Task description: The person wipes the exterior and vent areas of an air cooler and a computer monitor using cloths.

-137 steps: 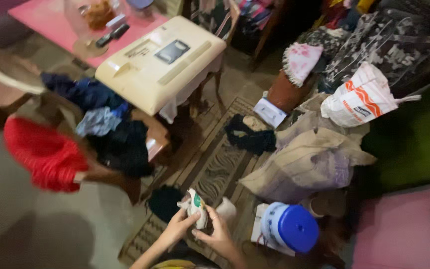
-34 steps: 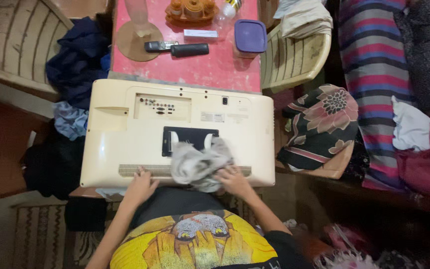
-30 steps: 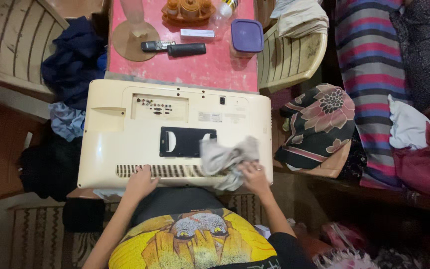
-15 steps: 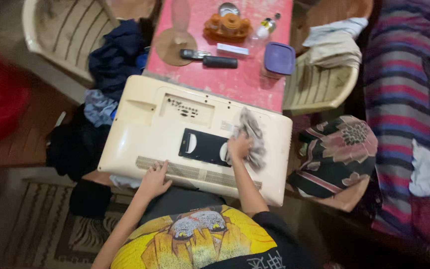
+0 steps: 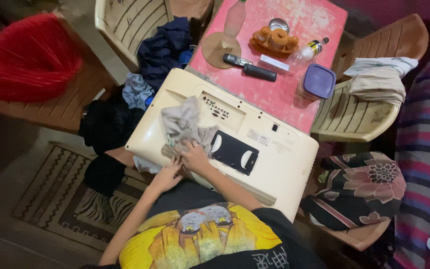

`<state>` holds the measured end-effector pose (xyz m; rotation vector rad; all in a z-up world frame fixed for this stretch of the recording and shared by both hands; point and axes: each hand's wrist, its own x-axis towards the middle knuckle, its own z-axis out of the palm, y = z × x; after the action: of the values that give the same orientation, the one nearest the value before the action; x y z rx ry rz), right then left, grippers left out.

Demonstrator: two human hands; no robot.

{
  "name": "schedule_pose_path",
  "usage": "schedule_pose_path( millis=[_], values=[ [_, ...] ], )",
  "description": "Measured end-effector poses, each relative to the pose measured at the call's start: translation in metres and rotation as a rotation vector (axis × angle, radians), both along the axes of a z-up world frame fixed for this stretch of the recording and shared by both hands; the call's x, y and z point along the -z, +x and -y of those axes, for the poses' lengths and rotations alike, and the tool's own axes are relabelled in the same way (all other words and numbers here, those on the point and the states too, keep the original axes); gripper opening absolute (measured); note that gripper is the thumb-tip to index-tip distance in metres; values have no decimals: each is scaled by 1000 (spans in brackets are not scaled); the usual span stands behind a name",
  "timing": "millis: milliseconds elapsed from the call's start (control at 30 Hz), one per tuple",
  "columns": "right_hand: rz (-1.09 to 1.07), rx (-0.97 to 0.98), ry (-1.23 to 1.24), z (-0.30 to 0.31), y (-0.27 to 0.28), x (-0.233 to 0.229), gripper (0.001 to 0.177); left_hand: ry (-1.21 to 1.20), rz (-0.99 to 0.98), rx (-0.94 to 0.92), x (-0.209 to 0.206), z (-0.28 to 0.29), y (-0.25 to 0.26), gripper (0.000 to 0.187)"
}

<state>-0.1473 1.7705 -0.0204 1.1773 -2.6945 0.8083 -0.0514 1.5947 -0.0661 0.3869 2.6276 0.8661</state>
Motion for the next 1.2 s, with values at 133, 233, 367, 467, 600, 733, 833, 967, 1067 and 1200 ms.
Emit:
schedule_pose_path(
  millis=[133, 233, 367, 467, 600, 733, 833, 967, 1067, 1200],
  values=[
    [-4, -112, 64, -67, 29, -10, 56, 282, 87, -84, 14, 13, 2, 60],
    [10, -135, 131, -132, 56, -12, 60, 317, 136, -54, 11, 21, -4, 58],
    [142, 75, 226, -228, 105, -9, 58, 231, 209, -2, -27, 22, -10, 69],
    [74, 288, 199, -294, 138, -11, 56, 201, 234, 46, -45, 19, -14, 75],
    [110, 737, 100, -336, 165, -5, 44, 257, 268, 53, -44, 25, -17, 74],
    [146, 1275, 70, -297, 138, 22, 39, 220, 275, 29, -37, 23, -14, 73],
    [159, 1373, 178, -234, 103, 32, 40, 210, 198, 34, -32, 17, -8, 76],
    [229, 1149, 34, -152, 75, 4, 55, 134, 125, 63, -34, 9, -4, 80],
    [293, 780, 45, -122, 69, -22, 41, 122, 122, 63, -37, 9, -5, 81],
    [472, 257, 252, -62, 66, -17, 41, 131, 136, 64, -33, 11, -4, 80]
  ],
)
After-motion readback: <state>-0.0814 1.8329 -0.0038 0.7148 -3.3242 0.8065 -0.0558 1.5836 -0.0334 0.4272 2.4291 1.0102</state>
